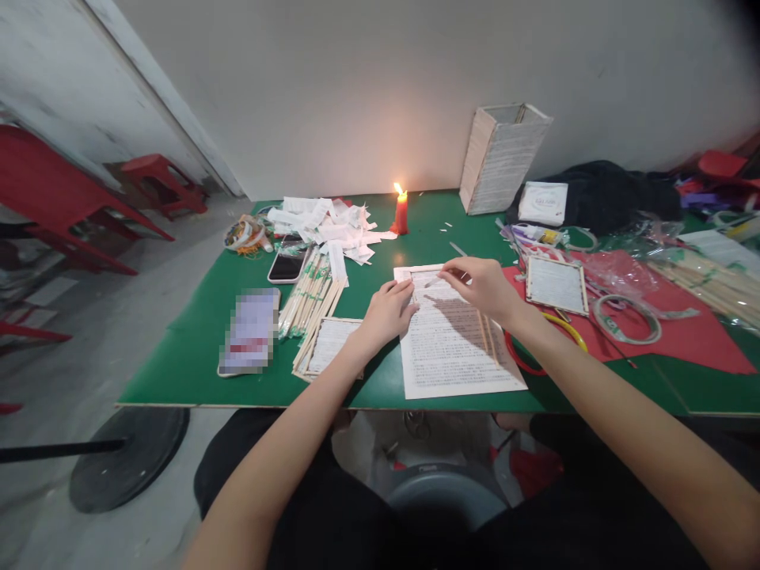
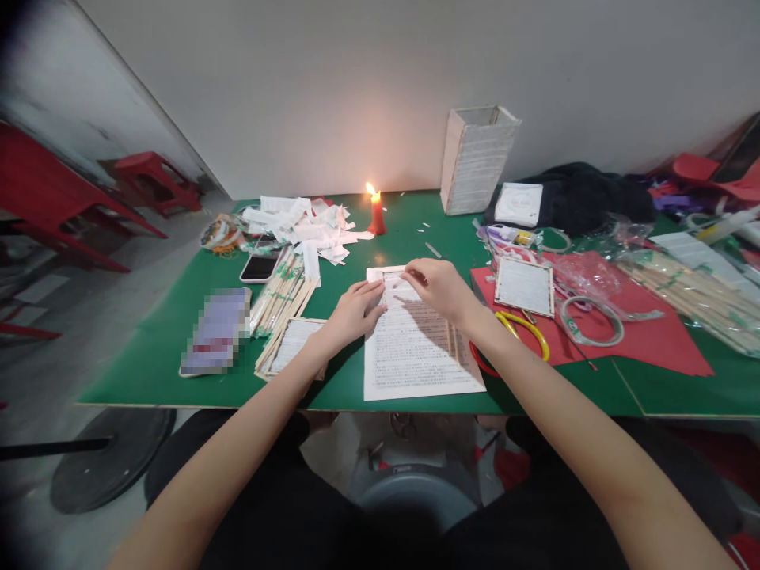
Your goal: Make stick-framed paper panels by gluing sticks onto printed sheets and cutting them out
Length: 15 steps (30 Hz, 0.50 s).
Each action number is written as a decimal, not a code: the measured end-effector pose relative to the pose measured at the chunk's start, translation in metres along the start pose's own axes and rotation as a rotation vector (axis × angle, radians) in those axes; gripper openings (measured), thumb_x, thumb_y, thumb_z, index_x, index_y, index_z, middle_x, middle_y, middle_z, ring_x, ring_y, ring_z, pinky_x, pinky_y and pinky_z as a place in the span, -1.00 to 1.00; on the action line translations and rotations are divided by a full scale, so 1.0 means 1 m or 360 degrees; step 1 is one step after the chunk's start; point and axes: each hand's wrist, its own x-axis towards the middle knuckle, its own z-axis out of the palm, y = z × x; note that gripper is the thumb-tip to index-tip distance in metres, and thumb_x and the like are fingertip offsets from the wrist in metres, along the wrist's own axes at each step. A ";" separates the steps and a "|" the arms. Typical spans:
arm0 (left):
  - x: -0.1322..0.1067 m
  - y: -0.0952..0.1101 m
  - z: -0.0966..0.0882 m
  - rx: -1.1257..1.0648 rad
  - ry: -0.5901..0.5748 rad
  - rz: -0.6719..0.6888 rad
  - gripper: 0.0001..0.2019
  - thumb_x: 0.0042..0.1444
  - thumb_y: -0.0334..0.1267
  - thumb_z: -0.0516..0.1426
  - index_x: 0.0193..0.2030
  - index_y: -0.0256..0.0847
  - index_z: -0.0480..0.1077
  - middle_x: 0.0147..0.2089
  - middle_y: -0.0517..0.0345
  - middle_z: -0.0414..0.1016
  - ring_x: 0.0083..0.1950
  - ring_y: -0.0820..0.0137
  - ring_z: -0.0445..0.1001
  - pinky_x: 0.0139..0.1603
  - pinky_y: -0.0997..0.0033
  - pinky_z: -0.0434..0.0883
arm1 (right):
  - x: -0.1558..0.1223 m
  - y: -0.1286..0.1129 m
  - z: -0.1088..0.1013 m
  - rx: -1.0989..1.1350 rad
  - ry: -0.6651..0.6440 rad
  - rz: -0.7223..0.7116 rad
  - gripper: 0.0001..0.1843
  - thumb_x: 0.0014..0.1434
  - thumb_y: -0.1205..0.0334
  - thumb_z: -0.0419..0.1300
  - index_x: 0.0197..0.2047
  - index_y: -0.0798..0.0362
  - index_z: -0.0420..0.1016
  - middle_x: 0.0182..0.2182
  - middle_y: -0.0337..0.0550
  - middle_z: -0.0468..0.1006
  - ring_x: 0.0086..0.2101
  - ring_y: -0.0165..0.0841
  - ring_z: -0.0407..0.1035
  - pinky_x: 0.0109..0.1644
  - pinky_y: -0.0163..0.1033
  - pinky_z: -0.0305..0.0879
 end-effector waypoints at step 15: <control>-0.001 -0.005 0.003 -0.0069 0.0153 0.0118 -0.64 0.39 -0.26 -0.05 0.20 -0.25 0.42 0.27 -0.13 0.44 0.31 0.17 0.38 0.33 0.07 0.31 | -0.002 -0.002 -0.011 0.0013 0.0013 0.0094 -0.71 0.31 0.07 0.12 -0.30 0.05 0.56 -0.38 -0.05 0.63 -0.39 -0.24 0.46 -0.28 -0.14 0.37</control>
